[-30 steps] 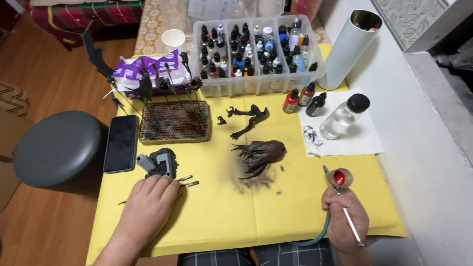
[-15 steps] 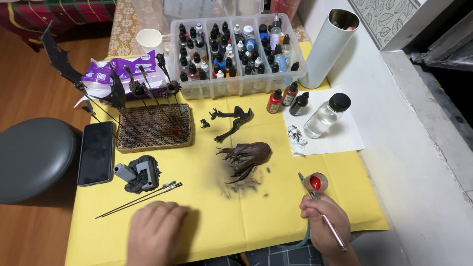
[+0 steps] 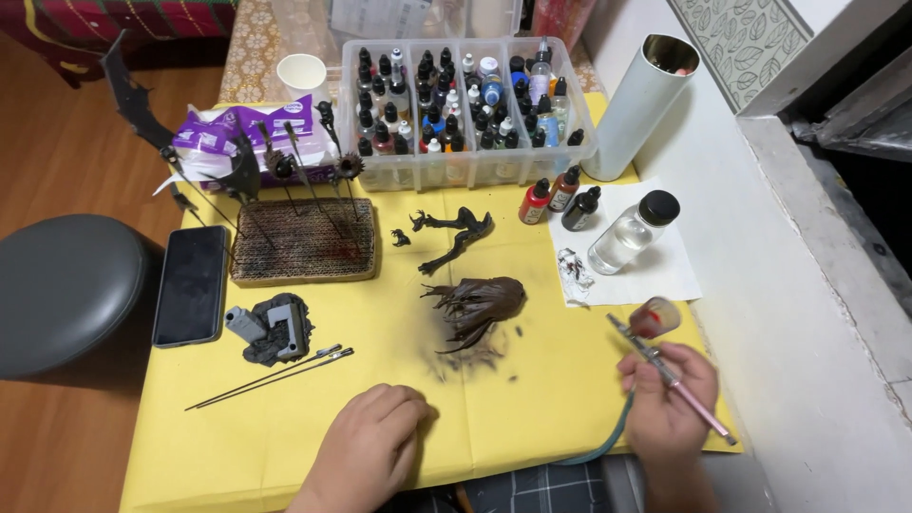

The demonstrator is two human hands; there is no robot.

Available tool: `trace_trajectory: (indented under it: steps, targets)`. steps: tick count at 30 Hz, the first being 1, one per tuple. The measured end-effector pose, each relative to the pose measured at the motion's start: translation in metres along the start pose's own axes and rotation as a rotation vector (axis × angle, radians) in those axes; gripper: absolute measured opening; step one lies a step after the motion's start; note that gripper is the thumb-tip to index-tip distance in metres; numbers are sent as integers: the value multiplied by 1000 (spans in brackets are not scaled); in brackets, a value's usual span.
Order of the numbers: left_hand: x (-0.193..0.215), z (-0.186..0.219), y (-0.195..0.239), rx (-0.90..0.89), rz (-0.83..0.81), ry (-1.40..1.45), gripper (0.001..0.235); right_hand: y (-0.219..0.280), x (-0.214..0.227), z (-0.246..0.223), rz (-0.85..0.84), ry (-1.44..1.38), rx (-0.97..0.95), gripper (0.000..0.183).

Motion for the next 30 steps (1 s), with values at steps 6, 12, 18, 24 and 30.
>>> trace_trajectory:
  steps: [6, 12, 18, 24, 30]
  targets:
    - [-1, 30, -28, -150, 47, -115, 10, -43, 5, -36, 18, 76, 151, 22]
    - [-51, 49, -169, -204, -150, -312, 4, -44, 6, -15, 63, 73, 172, 23]
    - [-97, 41, -258, 128, -691, -378, 31, -40, 13, -2, 80, 62, 181, 26]
    - [-122, 37, -262, 144, -784, -429, 21, -38, 19, 14, 77, 50, 115, 29]
    - [-123, 32, -257, 44, -536, -384, 25, -40, 18, 13, 81, 36, 88, 28]
Point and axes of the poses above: each hand's wrist, its own y-axis away from the middle knuckle, its own x-axis out of the back of the hand, z = x × y, the point moved 8 cm from there along -y, towards the middle knuckle, and after that the axes turned 9 degrees about -y, right-handed, at the moved point
